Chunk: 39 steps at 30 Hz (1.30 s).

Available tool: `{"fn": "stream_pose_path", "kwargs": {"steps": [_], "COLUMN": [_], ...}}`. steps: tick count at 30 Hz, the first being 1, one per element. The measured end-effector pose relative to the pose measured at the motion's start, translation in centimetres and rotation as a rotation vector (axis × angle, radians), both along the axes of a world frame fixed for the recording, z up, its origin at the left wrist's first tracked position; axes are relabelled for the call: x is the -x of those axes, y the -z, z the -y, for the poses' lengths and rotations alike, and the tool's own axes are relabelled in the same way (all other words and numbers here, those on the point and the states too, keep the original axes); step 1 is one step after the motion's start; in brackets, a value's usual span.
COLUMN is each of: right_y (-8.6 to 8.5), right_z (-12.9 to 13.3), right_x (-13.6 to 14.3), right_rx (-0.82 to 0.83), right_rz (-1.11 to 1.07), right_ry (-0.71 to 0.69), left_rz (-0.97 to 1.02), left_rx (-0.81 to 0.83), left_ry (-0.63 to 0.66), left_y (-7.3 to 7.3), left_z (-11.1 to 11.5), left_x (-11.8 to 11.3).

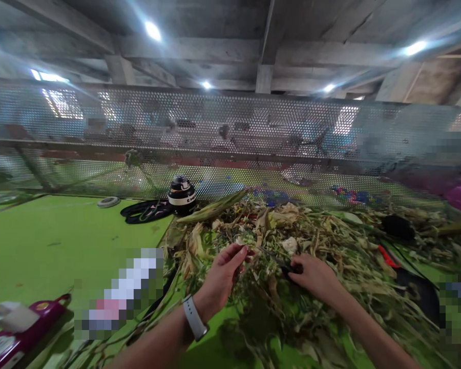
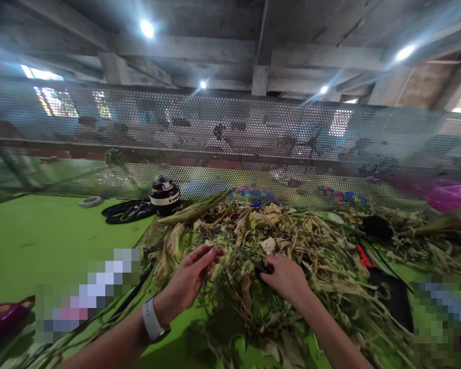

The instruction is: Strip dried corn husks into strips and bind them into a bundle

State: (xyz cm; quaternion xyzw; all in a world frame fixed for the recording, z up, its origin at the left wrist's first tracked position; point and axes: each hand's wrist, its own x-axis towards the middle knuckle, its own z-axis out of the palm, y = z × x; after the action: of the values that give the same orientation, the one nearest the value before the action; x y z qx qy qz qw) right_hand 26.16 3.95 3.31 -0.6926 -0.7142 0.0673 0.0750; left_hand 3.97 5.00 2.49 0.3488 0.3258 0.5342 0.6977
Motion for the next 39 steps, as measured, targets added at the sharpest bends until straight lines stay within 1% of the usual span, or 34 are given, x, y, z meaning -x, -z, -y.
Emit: {"fn": "stream_pose_path", "kwargs": {"steps": [2, 4, 6, 8, 10, 12, 14, 16, 17, 19, 21, 24, 28, 30, 32, 35, 37, 39], "right_y": [0.4, 1.1, 1.7, 1.9, 1.3, 0.3, -0.8, -1.5, -1.6, -1.4, -0.9, 0.2, 1.4, 1.4, 0.9, 0.0, -0.3, -0.3], "right_z": [0.0, -0.1, -0.3, -0.5, -0.4, -0.1, 0.7, 1.6, 2.0, 2.7, 3.0, 3.1, 3.0, 3.0, 3.1, 2.9, 2.6, 2.4], "right_x": [0.0, -0.2, -0.6, -1.1, -1.2, -0.7, 0.6, 2.5, 3.5, 5.1, 6.0, 6.3, 6.0, 5.8, 5.4, 5.1, 5.0, 5.1], "right_rx": [0.005, 0.026, 0.058, 0.093, 0.111, 0.072, 0.002, 0.033, 0.02, -0.1, -0.175, -0.207, -0.268, -0.278, -0.271, -0.204, -0.166, -0.157], "right_rz": [0.037, 0.039, 0.015, -0.013, -0.085, -0.213, -0.38, -0.583, -0.621, -0.625, -0.616, -0.585, -0.464, -0.469, -0.539, -0.638, -0.655, -0.64], "right_ry": [0.023, 0.041, 0.023, -0.016, -0.051, -0.086, -0.158, -0.294, -0.341, -0.361, -0.388, -0.443, -0.514, -0.49, -0.386, -0.257, -0.246, -0.266], "left_rz": [-0.021, -0.059, -0.124, -0.183, -0.204, -0.198, -0.187, -0.191, -0.196, -0.202, -0.189, -0.152, -0.134, -0.139, -0.123, -0.094, -0.094, -0.122], "left_rx": [-0.015, -0.028, -0.049, -0.071, -0.097, -0.115, -0.11, -0.115, -0.122, -0.13, -0.097, -0.026, 0.014, 0.004, -0.011, 0.019, 0.046, 0.02], "left_ry": [0.004, 0.01, 0.012, 0.02, 0.03, 0.043, 0.062, 0.092, 0.103, 0.111, 0.095, 0.058, 0.02, 0.041, 0.075, 0.129, 0.161, 0.174], "left_y": [0.2, 0.2, 0.1, 0.0, -0.2, -0.4, -0.4, -0.4, -0.4, -0.1, 0.2, 0.9, 1.5, 1.5, 1.3, 0.9, 0.7, 0.6], "left_z": [0.0, 0.1, 0.1, 0.2, 0.3, 0.6, 0.8, 1.1, 1.2, 1.5, 1.7, 2.1, 2.1, 2.0, 2.0, 2.2, 2.5, 2.6], "left_x": [0.0, 0.0, 0.0, -0.1, -0.2, -0.3, -0.5, -0.7, -0.7, -1.0, -1.2, -1.7, -2.1, -2.1, -2.0, -1.8, -1.7, -1.6]}}
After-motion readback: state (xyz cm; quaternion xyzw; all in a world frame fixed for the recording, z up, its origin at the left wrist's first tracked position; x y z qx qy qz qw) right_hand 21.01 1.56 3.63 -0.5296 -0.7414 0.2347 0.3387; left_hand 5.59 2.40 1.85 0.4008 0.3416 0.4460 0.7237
